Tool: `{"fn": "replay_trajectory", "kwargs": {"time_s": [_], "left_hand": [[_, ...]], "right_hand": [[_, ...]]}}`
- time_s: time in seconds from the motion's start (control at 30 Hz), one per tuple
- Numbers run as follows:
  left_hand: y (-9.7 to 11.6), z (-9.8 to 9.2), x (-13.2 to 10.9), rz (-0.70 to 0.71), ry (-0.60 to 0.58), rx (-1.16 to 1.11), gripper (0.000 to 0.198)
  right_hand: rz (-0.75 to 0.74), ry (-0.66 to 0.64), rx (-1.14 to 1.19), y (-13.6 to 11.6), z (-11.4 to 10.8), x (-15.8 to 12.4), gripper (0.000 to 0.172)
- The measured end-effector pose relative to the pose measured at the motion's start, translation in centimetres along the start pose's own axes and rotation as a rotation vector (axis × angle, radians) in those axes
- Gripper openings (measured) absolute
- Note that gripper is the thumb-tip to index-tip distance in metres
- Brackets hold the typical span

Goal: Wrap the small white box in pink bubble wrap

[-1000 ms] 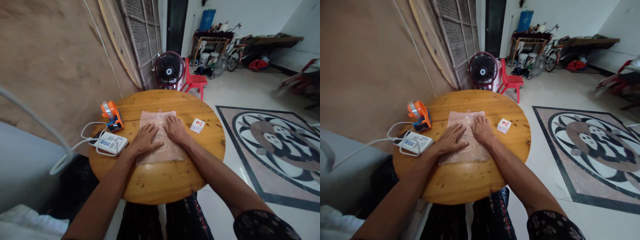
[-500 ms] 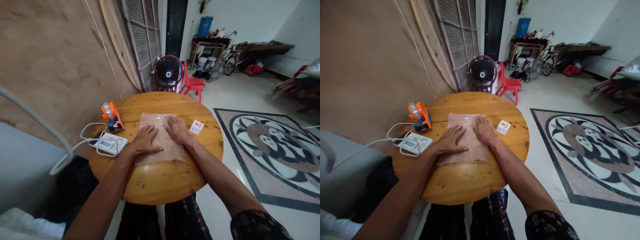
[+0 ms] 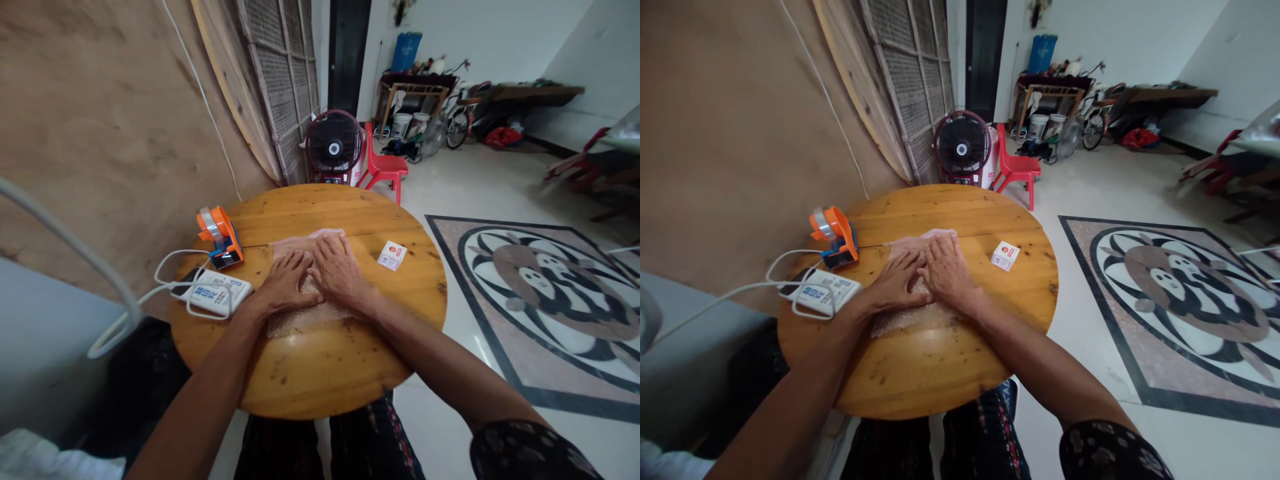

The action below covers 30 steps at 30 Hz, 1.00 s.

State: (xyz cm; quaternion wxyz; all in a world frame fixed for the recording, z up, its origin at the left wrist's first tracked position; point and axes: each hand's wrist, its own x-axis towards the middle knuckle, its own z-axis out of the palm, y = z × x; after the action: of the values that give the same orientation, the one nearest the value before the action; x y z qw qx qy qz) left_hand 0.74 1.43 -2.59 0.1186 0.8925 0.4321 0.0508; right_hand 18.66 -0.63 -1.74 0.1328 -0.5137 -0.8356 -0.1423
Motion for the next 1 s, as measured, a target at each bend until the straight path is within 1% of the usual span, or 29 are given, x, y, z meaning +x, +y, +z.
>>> {"fn": "replay_trajectory", "kwargs": {"time_s": [0.07, 0.17, 0.23, 0.4, 0.5, 0.63, 0.7, 0.77, 0.83, 0.93, 1.0], "left_hand": [[0.0, 0.0, 0.0, 0.000, -0.001, 0.002, 0.102], [-0.1, -0.1, -0.1, -0.016, -0.019, 0.003, 0.103], [-0.1, -0.1, -0.2, -0.026, -0.030, 0.006, 0.106], [0.0, -0.3, -0.3, -0.016, -0.029, 0.010, 0.105], [0.4, -0.4, -0.4, 0.036, 0.022, 0.000, 0.096], [1.3, -0.3, -0.4, 0.139, 0.171, -0.001, 0.070], [1.6, -0.3, -0.5, 0.162, 0.165, -0.003, 0.065], [1.8, -0.2, -0.6, 0.164, 0.107, 0.004, 0.069], [1.7, -0.1, -0.6, 0.159, 0.058, 0.020, 0.077], [1.5, 0.0, -0.5, 0.146, 0.023, 0.030, 0.087], [1.3, 0.0, -0.4, 0.128, 0.007, 0.025, 0.091]], "right_hand": [[0.017, -0.042, 0.040, 0.5, 0.2, -0.1, 0.057], [0.096, -0.148, 0.134, 1.8, 0.9, -0.2, 0.060], [0.144, -0.187, 0.174, 2.5, 1.3, -0.1, 0.060], [0.199, -0.172, 0.178, 3.1, 1.6, 0.1, 0.061], [0.202, -0.165, 0.170, 3.0, 1.7, 0.1, 0.060], [0.198, -0.170, 0.153, 3.0, 1.9, 0.1, 0.057], [0.193, -0.172, 0.140, 3.1, 1.9, 0.2, 0.055], [0.192, -0.170, 0.126, 3.2, 1.8, 0.3, 0.053], [0.194, -0.172, 0.114, 3.4, 1.7, 0.4, 0.052], [0.187, -0.183, 0.115, 3.9, 1.5, 0.4, 0.051], [0.184, -0.192, 0.114, 4.2, 1.2, 0.3, 0.049]]}}
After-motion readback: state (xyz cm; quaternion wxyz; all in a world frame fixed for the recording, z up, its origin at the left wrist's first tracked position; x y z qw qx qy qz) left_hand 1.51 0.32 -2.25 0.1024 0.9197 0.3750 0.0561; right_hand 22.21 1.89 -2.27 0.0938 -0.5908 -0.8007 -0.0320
